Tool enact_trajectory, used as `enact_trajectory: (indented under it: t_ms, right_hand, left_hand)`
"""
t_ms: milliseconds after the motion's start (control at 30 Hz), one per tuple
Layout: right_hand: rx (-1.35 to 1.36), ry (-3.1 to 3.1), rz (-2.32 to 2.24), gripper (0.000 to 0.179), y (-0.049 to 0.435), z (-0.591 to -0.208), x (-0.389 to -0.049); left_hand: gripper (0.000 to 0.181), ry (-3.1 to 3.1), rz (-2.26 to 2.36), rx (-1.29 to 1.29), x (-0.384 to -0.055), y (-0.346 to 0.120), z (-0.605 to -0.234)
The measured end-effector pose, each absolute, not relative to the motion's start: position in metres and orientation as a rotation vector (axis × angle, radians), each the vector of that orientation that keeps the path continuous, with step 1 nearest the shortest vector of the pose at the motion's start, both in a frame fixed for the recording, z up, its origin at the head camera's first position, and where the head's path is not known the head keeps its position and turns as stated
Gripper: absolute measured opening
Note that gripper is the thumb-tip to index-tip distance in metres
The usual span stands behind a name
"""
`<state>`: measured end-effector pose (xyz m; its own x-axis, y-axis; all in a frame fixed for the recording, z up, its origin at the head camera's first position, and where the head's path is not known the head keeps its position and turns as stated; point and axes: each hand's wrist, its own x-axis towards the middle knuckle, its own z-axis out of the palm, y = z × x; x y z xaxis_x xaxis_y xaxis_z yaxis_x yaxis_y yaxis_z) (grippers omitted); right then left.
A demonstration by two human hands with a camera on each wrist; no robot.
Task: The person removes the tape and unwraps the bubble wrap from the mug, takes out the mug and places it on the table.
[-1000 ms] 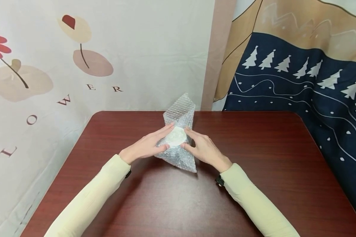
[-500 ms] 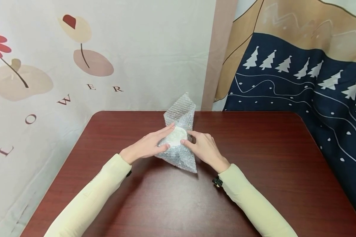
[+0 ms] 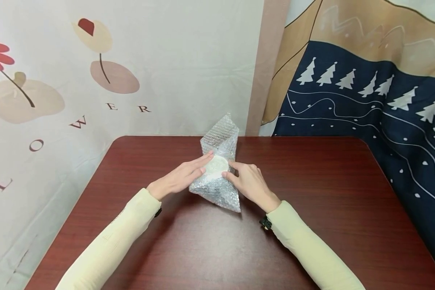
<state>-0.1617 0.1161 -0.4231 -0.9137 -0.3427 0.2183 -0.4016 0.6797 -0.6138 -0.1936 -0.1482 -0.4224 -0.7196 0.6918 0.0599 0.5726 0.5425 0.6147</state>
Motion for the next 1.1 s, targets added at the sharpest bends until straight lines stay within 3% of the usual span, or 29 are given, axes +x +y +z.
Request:
enact_trajectory:
  t_ms: [600,933,1100]
  right_hand:
    - [0.593,-2.612,1.081,0.038,0.1150,-0.4288,-0.1545]
    - [0.495,-2.654,1.174,0.030,0.1153,-0.4264,-0.1569]
    - [0.466,-2.659,1.254,0.025,0.1162,-0.4263,-0.1578]
  left_hand:
    - [0.062,2.534,1.015,1.118,-0.1935,-0.1504,-0.4233]
    - [0.055,2.459,1.184,0.818,-0.1937,-0.1467,-0.4213]
    - [0.056,2.457,1.202,0.795,-0.1929,-0.1464,-0.4206]
